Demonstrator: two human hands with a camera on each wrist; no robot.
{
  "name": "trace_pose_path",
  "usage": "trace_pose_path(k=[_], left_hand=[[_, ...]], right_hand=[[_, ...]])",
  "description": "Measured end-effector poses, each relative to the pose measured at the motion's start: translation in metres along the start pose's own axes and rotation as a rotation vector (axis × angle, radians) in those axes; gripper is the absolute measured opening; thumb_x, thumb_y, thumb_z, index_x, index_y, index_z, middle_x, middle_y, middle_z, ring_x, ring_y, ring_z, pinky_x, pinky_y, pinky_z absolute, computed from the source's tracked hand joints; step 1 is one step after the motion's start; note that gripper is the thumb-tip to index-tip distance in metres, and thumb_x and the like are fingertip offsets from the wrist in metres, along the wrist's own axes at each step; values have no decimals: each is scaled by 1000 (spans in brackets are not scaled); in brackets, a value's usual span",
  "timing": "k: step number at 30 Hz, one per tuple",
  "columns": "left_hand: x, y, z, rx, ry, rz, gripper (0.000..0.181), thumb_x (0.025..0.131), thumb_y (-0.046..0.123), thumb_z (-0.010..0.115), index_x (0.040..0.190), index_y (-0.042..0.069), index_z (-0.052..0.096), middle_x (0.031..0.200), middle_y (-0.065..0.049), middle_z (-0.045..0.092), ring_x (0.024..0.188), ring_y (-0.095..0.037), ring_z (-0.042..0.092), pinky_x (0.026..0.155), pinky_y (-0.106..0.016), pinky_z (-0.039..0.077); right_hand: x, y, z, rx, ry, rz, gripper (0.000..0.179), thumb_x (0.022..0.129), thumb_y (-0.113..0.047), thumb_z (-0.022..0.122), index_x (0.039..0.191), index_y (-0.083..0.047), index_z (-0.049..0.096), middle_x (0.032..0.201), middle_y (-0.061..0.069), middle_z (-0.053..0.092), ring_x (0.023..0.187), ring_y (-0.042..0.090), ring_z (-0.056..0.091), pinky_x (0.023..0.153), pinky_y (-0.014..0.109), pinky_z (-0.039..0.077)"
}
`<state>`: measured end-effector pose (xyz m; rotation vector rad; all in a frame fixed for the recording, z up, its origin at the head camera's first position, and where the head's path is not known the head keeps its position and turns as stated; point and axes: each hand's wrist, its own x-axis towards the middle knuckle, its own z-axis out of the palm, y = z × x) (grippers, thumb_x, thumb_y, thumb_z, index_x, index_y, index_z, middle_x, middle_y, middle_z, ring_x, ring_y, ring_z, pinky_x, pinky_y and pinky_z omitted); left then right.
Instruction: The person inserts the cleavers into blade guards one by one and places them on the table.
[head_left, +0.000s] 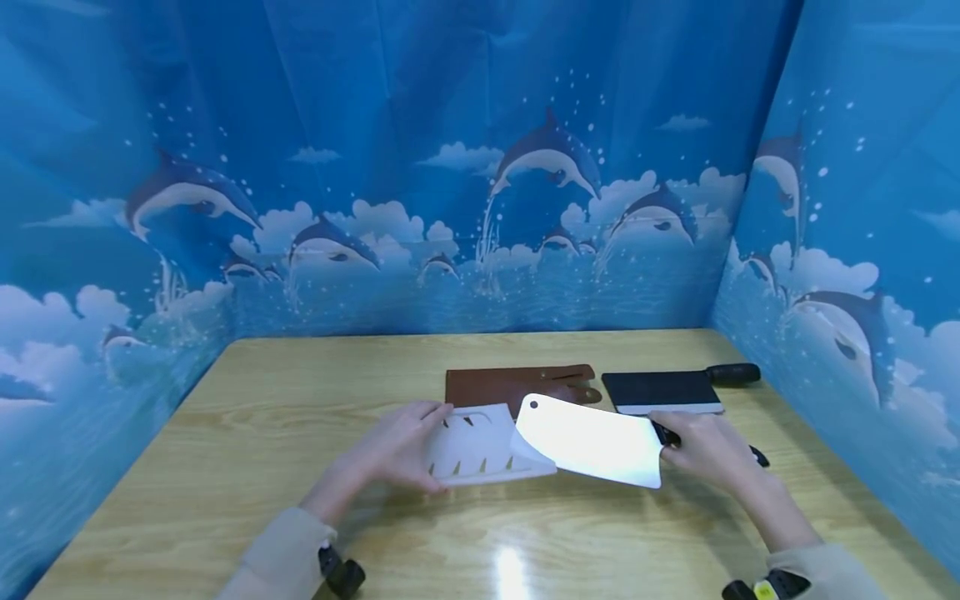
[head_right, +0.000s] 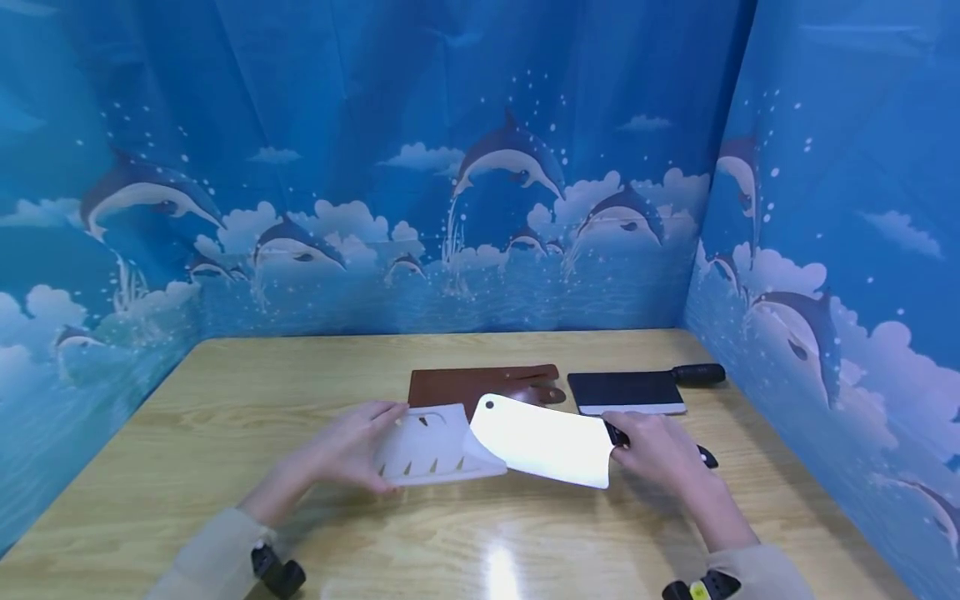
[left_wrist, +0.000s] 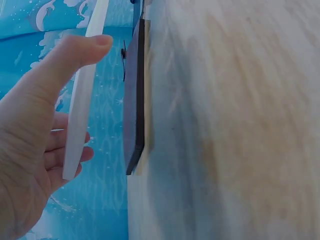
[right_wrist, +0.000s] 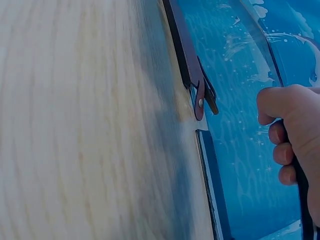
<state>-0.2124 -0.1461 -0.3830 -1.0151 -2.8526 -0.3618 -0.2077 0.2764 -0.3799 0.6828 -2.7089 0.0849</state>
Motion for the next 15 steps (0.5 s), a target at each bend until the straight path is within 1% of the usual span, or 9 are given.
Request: trace_pose_path(k=[2, 4, 7, 10, 15], left_hand=[[0, 0, -3, -3, -20, -3, 107, 56, 52, 80, 139, -1, 40, 133, -19, 48, 120, -32, 48, 97, -45, 42], [0, 0, -7, -3, -46, -5, 108, 58, 53, 80, 141, 0, 38, 135, -19, 46, 122, -33, 46, 98, -45, 41], [0, 1, -10, 18, -70, 5, 109, 58, 56, 79, 142, 1, 37, 137, -18, 45, 123, -32, 45, 100, -45, 40], [-1, 0, -10, 57, -70, 35, 109, 58, 57, 78, 142, 1, 37, 136, -18, 46, 122, -32, 45, 100, -45, 40], [-4, -1, -10, 95, -35, 95, 109, 56, 56, 78, 140, 0, 38, 133, -16, 48, 120, -30, 47, 99, -44, 41]], right_hand=[[-1, 0, 0, 11, 14, -9, 41, 66, -6, 75, 106, -5, 69, 88, 9, 71, 57, 10, 56, 50, 30, 45], [-1, 1, 0, 17, 34, -34, 40, 65, -6, 75, 105, -4, 69, 89, 10, 71, 63, 16, 63, 53, 33, 50], [-1, 2, -1, 32, 43, -68, 40, 64, -6, 75, 104, -3, 70, 90, 11, 71, 70, 22, 67, 58, 37, 53], [-1, 2, -2, 44, 35, -94, 38, 64, -6, 74, 102, -3, 70, 90, 10, 71, 72, 22, 67, 60, 37, 53], [-1, -1, -4, 43, 45, -106, 38, 63, -7, 74, 101, -5, 71, 88, 8, 71, 69, 20, 67, 59, 36, 53]])
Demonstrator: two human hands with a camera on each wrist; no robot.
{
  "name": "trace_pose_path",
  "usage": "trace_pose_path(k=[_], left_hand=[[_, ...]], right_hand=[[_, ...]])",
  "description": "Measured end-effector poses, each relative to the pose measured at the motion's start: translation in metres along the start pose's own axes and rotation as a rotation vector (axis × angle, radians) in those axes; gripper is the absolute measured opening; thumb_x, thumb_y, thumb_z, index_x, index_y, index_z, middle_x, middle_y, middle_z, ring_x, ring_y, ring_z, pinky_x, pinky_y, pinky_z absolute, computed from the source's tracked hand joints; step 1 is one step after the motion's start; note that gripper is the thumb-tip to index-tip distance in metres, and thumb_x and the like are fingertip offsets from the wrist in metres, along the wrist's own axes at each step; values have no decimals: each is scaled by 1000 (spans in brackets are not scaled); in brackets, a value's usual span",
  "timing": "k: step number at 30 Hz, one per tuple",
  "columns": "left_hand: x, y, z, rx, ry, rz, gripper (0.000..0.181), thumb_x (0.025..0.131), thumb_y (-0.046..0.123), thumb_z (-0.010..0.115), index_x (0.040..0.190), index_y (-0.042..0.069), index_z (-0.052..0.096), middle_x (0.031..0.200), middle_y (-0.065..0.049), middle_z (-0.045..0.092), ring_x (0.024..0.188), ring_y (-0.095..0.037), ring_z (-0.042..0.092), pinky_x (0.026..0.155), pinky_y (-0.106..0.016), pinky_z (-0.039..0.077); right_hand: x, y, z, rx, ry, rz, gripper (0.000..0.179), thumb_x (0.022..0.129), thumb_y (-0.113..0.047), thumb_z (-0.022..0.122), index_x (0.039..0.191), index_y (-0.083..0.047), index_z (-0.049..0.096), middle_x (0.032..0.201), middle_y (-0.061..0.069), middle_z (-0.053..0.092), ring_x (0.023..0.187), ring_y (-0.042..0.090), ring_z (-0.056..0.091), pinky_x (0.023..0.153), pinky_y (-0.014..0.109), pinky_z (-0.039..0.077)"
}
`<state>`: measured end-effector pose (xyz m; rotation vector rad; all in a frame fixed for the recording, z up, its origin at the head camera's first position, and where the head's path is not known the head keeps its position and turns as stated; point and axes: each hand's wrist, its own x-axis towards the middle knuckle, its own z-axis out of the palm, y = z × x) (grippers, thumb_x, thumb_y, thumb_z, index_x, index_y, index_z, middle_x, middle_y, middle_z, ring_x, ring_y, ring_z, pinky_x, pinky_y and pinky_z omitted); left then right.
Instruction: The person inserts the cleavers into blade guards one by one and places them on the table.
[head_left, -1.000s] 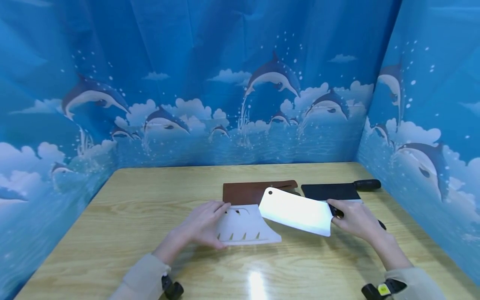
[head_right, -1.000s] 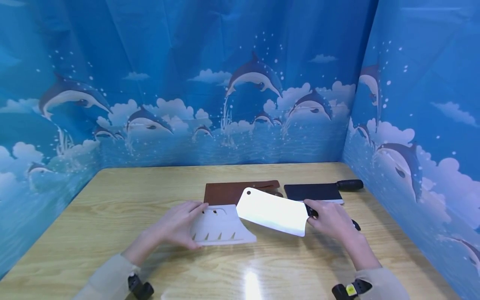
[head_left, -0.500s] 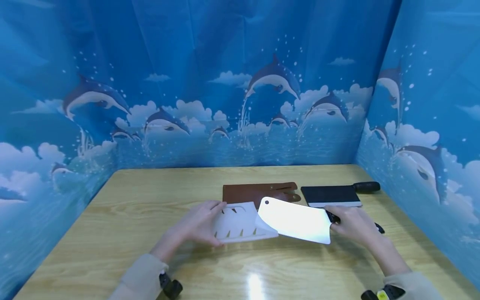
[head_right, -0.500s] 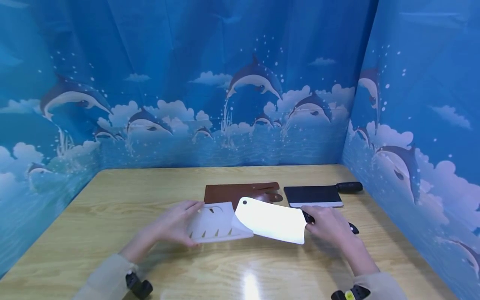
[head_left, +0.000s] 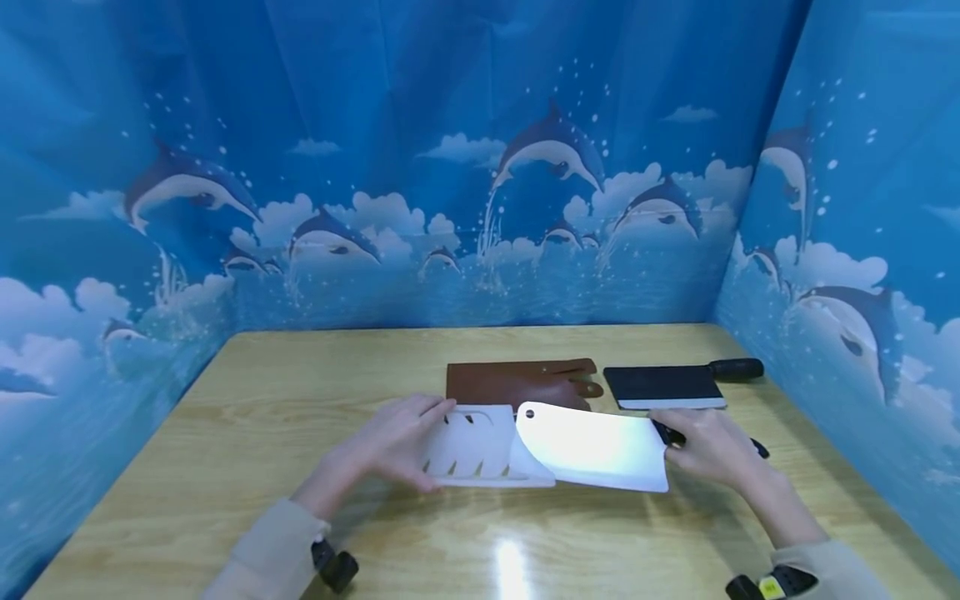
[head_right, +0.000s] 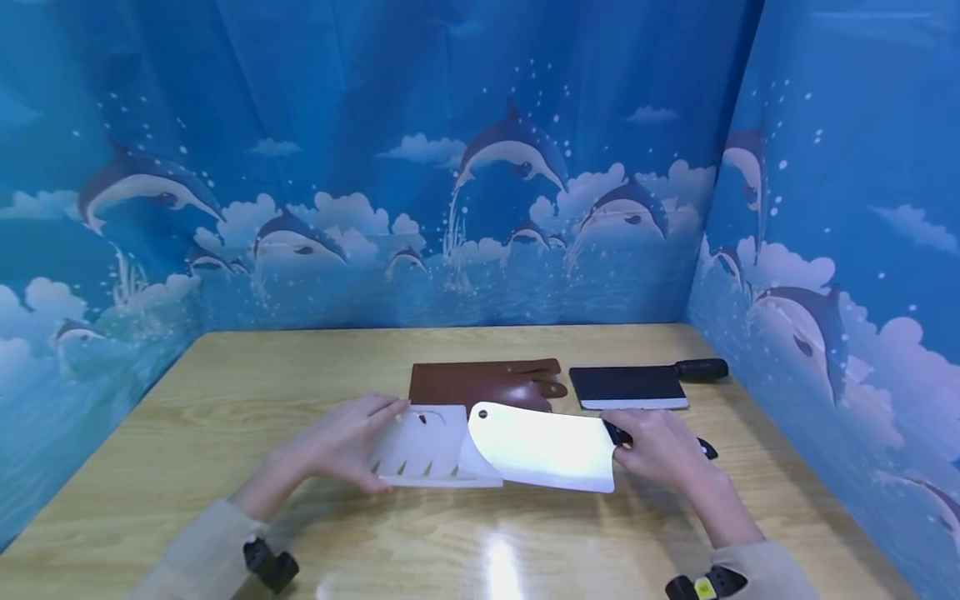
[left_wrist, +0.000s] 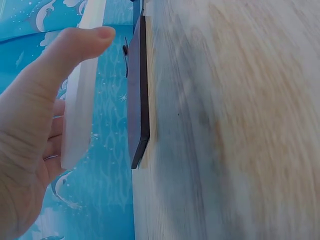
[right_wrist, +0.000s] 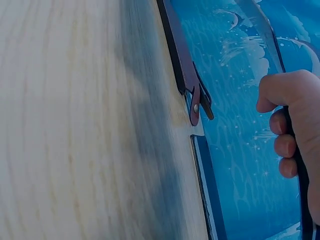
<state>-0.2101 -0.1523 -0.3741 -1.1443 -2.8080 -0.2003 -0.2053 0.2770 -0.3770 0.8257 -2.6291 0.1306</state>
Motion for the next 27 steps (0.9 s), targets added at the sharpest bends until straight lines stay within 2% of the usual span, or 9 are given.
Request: trace_pose_path(k=[6, 9, 13, 18, 23, 27], left_hand=[[-2, -2, -1, 20, 25, 52, 109, 54, 56, 79, 140, 0, 40, 131, -15, 51, 118, -28, 49, 98, -42, 42], [-2, -3, -1, 8, 23, 65, 109, 54, 56, 80, 139, 0, 40, 131, -15, 51, 118, -28, 49, 97, -41, 44], [-1, -3, -4, -3, 9, 91, 108, 55, 54, 81, 140, 1, 40, 131, -14, 50, 116, -26, 49, 94, -41, 45], [0, -3, -5, 18, -28, 133, 108, 56, 54, 80, 139, 0, 40, 131, -14, 50, 116, -26, 49, 95, -42, 44], [0, -2, -5, 8, -28, 138, 110, 55, 54, 81, 140, -1, 38, 133, -15, 49, 118, -28, 48, 97, -42, 43], [-1, 1, -6, 43, -8, 144, 110, 54, 52, 81, 139, -3, 38, 132, -17, 48, 119, -29, 47, 100, -43, 40]], right_hand=[[-1, -3, -3, 11, -5, -11, 38, 62, -8, 73, 100, -5, 71, 88, 9, 71, 68, 20, 67, 58, 36, 53], [-1, -2, -3, 17, 18, -24, 38, 61, -6, 72, 99, -5, 71, 87, 9, 71, 64, 15, 64, 57, 34, 53], [-1, -1, -3, 3, 58, -84, 39, 58, -4, 71, 96, -5, 72, 86, 7, 72, 59, 11, 61, 54, 31, 52], [-1, 0, -4, 10, 53, -152, 42, 55, -4, 70, 97, -5, 72, 87, 9, 72, 56, 8, 58, 49, 26, 48], [0, 1, -4, 33, 98, -181, 42, 53, -1, 69, 95, -5, 72, 85, 8, 72, 53, 4, 54, 48, 26, 47], [-1, -1, -1, 29, 93, -182, 40, 55, -2, 71, 94, -5, 72, 85, 8, 71, 58, 10, 60, 51, 28, 50]])
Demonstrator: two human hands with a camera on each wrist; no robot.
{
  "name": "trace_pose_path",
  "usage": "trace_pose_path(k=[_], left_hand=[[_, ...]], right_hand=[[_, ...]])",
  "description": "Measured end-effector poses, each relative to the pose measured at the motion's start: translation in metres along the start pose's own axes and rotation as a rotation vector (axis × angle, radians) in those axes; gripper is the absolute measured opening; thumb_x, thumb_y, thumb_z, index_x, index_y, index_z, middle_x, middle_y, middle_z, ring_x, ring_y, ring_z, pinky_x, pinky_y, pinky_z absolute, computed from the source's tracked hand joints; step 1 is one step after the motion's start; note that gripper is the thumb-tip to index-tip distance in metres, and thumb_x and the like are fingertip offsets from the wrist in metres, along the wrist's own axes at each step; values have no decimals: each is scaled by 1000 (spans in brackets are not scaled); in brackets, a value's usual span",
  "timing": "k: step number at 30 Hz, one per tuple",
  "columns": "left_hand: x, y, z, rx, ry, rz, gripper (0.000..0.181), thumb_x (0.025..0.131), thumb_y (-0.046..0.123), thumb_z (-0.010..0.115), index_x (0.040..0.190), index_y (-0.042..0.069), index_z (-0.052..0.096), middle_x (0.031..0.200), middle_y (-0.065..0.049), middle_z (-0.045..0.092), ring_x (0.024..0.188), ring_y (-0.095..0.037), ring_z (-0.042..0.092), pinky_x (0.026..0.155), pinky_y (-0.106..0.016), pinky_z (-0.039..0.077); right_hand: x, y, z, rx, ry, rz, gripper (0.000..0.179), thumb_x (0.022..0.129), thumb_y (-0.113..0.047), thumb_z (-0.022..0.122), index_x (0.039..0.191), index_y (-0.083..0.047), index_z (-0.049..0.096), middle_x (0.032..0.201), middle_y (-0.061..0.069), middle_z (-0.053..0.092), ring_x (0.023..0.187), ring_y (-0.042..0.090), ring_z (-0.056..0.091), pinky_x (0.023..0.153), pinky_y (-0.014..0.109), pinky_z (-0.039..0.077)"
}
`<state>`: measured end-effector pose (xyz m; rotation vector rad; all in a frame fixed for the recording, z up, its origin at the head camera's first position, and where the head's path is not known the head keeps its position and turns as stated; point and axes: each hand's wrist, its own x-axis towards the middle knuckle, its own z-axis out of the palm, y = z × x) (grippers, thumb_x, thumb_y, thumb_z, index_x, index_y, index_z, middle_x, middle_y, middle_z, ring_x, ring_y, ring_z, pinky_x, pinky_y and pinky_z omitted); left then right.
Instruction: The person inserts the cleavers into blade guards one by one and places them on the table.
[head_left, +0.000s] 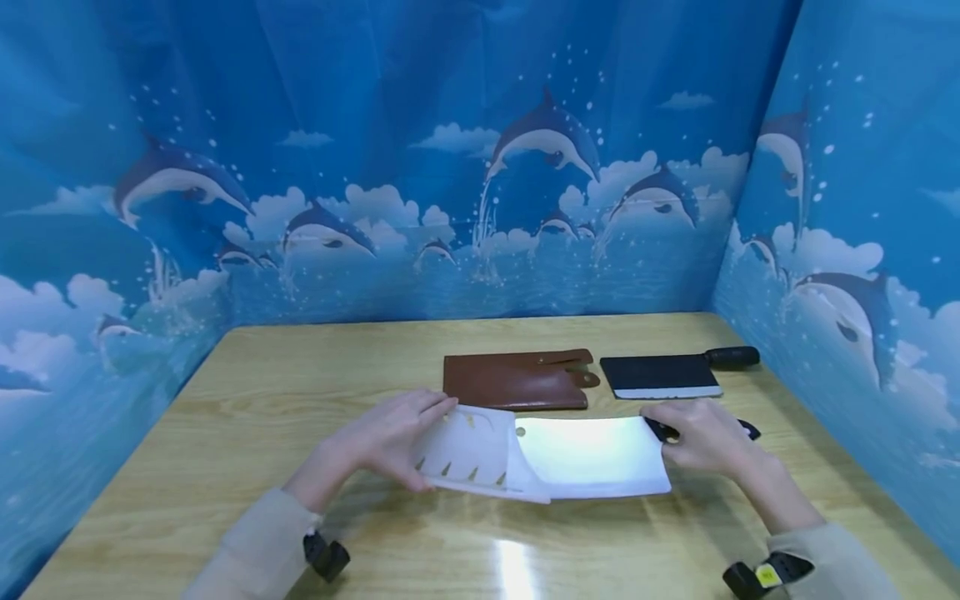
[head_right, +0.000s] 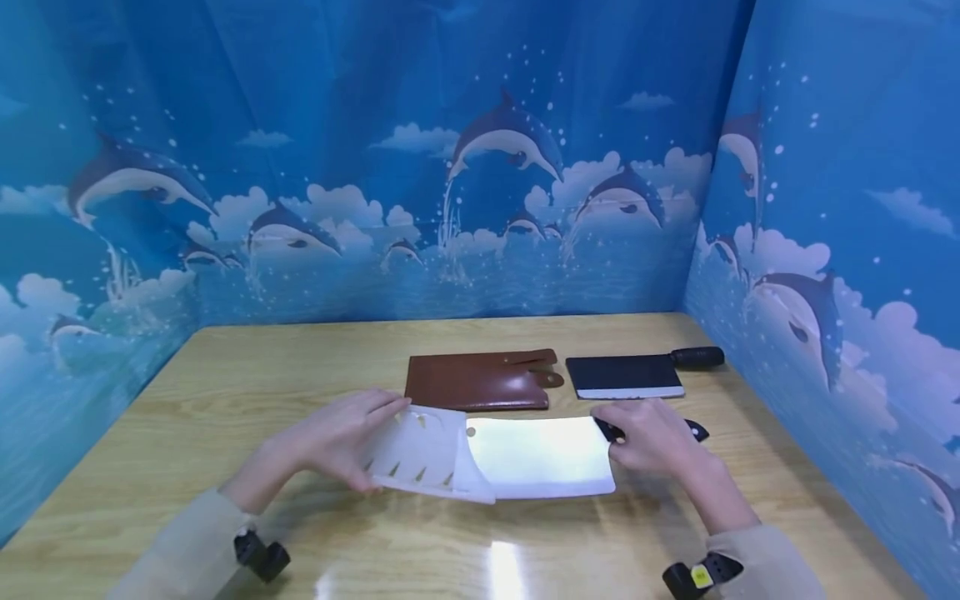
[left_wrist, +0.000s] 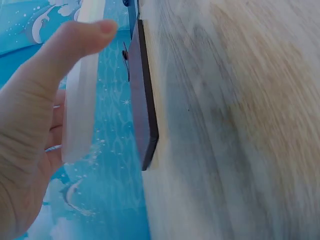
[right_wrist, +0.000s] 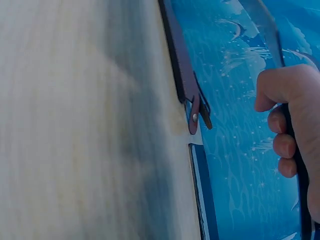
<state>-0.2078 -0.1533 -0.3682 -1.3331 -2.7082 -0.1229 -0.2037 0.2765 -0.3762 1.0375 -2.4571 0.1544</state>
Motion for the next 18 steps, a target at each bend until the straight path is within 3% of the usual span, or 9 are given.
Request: trace_pose_path(k=[5, 10, 14, 18], left_hand=[[-3, 7, 1, 127, 38, -43, 113, 55, 60, 76, 141, -1, 35, 130, -18, 47, 120, -32, 45, 104, -48, 34], [-9, 11, 4, 224, 136, -60, 114, 55, 71, 70, 141, 4, 37, 126, -17, 50, 116, -31, 46, 99, -51, 37], [-14, 9, 6, 243, 195, -40, 112, 55, 73, 68, 140, 6, 39, 124, -15, 51, 114, -28, 47, 96, -49, 40], [-18, 8, 5, 203, 204, -20, 113, 54, 73, 69, 141, 7, 39, 125, -14, 50, 114, -27, 47, 94, -49, 41]], right_hand=[[-2, -9, 4, 46, -82, 37, 38, 61, -3, 73, 99, -3, 69, 90, 8, 70, 69, 16, 66, 54, 27, 51], [-5, -18, -2, 128, -143, 55, 39, 68, -5, 75, 106, -3, 66, 95, 8, 69, 78, 20, 66, 59, 30, 53], [-8, -22, -11, 162, -132, -14, 46, 69, -15, 78, 110, -3, 63, 95, 6, 67, 79, 19, 65, 62, 31, 54], [-11, -21, -17, 201, -79, -108, 50, 70, -19, 79, 114, -2, 63, 88, 0, 65, 70, 4, 57, 55, 21, 47]])
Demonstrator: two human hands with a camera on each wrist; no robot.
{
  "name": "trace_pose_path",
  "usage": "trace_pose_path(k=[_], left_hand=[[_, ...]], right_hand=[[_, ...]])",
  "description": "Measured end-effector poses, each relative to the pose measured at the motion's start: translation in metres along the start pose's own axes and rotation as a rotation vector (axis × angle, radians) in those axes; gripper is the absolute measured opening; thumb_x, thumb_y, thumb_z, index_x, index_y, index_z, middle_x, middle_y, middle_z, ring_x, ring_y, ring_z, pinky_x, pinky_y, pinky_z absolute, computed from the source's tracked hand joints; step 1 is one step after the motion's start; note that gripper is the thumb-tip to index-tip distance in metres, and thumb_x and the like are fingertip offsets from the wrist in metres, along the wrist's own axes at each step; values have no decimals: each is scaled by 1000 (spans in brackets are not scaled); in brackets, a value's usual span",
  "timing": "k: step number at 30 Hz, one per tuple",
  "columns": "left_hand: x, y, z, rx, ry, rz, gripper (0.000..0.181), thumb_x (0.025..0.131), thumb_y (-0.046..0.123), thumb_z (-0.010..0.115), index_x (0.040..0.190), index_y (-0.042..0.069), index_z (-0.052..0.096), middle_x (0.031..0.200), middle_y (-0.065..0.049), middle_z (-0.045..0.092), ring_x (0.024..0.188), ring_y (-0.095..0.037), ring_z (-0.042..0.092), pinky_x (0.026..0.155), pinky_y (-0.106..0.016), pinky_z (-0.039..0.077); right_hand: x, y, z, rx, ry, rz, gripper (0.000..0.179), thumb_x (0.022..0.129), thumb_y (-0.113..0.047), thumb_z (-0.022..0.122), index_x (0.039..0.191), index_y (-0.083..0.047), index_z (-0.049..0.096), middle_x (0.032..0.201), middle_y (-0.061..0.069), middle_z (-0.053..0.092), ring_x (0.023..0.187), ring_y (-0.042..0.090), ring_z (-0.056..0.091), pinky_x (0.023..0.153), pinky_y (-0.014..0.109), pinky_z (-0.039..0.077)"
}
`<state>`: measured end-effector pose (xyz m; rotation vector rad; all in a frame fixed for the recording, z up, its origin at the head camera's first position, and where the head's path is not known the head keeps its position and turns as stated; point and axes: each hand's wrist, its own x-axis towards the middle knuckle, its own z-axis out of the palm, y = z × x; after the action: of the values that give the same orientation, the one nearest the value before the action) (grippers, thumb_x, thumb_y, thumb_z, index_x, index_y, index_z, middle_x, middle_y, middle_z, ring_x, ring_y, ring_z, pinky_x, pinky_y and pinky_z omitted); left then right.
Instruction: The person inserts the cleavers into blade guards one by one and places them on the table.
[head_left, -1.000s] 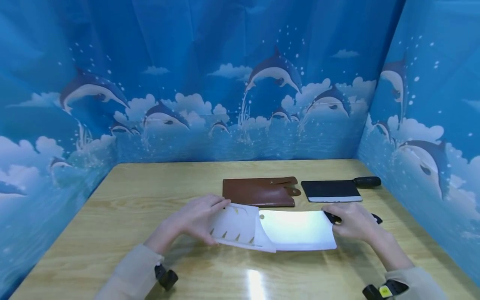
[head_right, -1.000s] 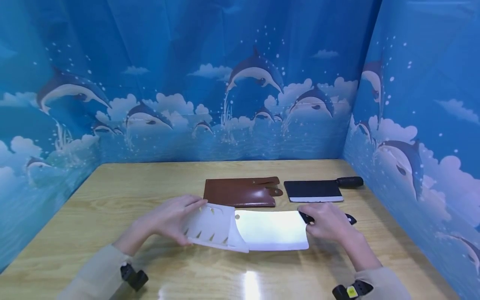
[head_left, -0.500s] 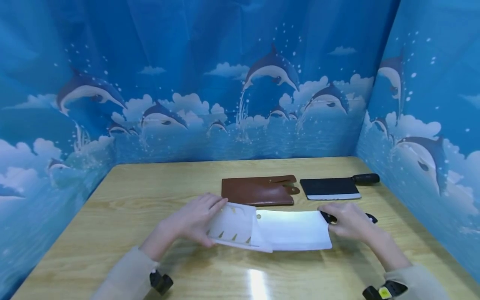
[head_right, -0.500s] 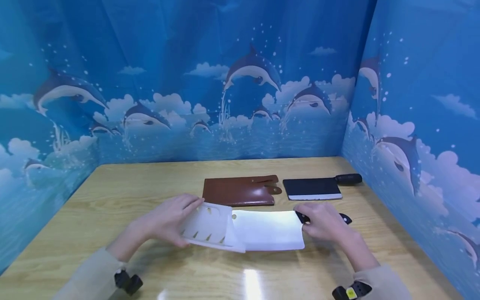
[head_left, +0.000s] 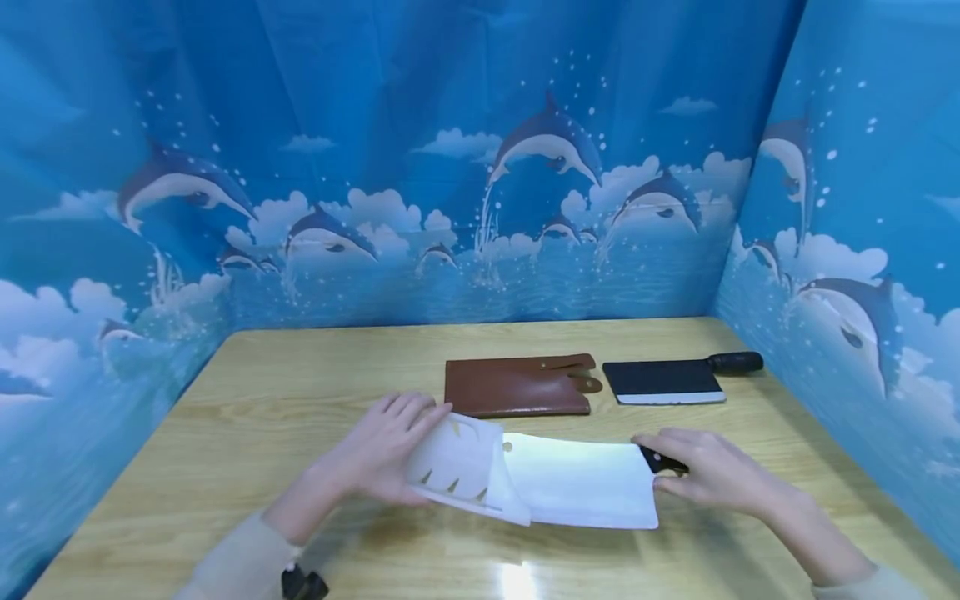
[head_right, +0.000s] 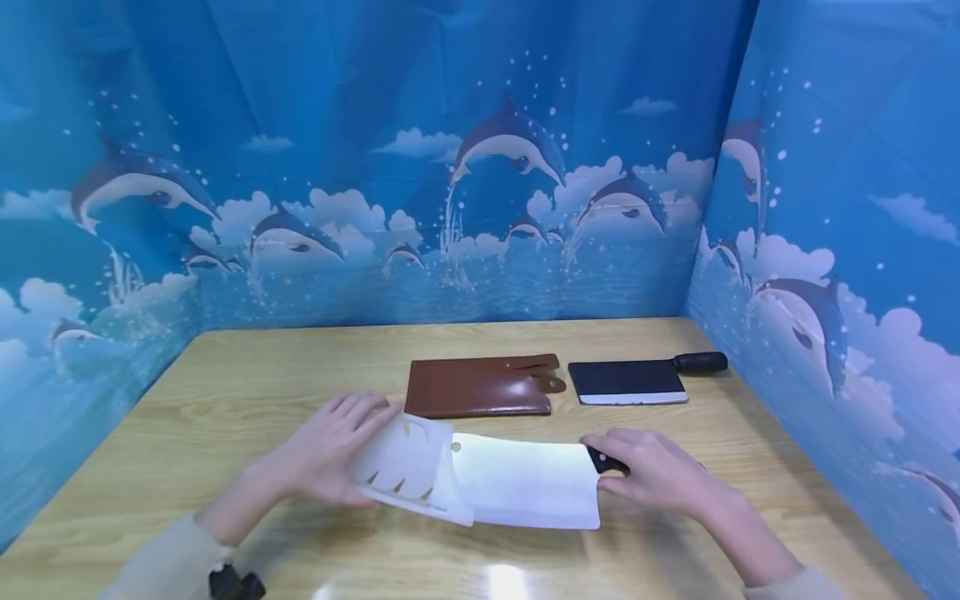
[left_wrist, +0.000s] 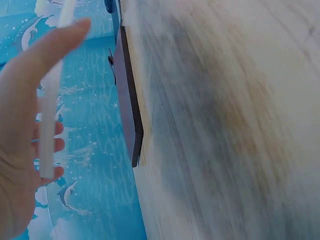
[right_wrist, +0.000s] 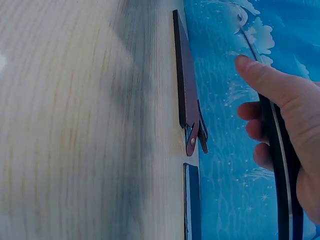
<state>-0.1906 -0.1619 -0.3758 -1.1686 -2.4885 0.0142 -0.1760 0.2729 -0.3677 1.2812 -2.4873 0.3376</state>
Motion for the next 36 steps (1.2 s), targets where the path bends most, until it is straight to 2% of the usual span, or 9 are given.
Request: trace_pose_path(k=[3, 6, 12, 19, 25, 32, 36], left_hand=[[-2, 0, -1, -53, -3, 11, 114, 54, 73, 70, 141, 7, 38, 127, -13, 48, 115, -27, 46, 95, -48, 40], [-3, 1, -3, -114, 13, 21, 111, 55, 70, 72, 140, 7, 40, 127, -12, 48, 116, -26, 46, 96, -49, 39], [-3, 1, -9, -195, 58, 24, 108, 53, 65, 75, 138, 6, 44, 126, -12, 50, 114, -26, 47, 94, -50, 40], [-2, 3, -9, -193, 54, 17, 106, 52, 64, 76, 137, 8, 47, 125, -10, 51, 113, -24, 47, 93, -48, 40], [7, 8, -9, -183, 22, 15, 107, 53, 66, 75, 138, 10, 44, 126, -9, 50, 114, -23, 46, 94, -46, 40], [11, 12, -9, -180, -23, -42, 106, 54, 66, 74, 139, 10, 43, 129, -10, 49, 116, -24, 45, 95, -47, 39], [13, 14, -9, -187, -35, -67, 106, 55, 66, 74, 140, 11, 42, 130, -10, 48, 117, -25, 45, 96, -48, 38]], right_hand=[[-2, 1, -4, 25, 11, -20, 52, 73, -21, 77, 121, -9, 62, 82, -5, 62, 64, -6, 46, 49, 15, 38], [-3, 1, -8, 48, 14, -24, 52, 76, -23, 75, 126, -15, 60, 80, -9, 60, 61, -9, 41, 49, 11, 35], [-4, 1, -13, 93, 55, -69, 50, 77, -20, 73, 125, -11, 59, 80, -10, 60, 63, -9, 45, 52, 9, 35], [0, -2, -16, 96, 44, -79, 49, 80, -20, 71, 126, -10, 58, 79, -13, 57, 63, -10, 42, 52, 8, 34], [13, -7, -13, 80, 12, -56, 46, 81, -19, 70, 124, -7, 59, 79, -12, 56, 62, -9, 40, 53, 9, 36], [23, -15, -5, 29, 7, -5, 42, 82, -24, 69, 121, -8, 62, 84, -1, 65, 65, 1, 57, 53, 20, 47], [28, -19, -1, 10, 28, 5, 42, 82, -26, 69, 120, -9, 62, 81, -3, 64, 61, -2, 53, 51, 19, 45]])
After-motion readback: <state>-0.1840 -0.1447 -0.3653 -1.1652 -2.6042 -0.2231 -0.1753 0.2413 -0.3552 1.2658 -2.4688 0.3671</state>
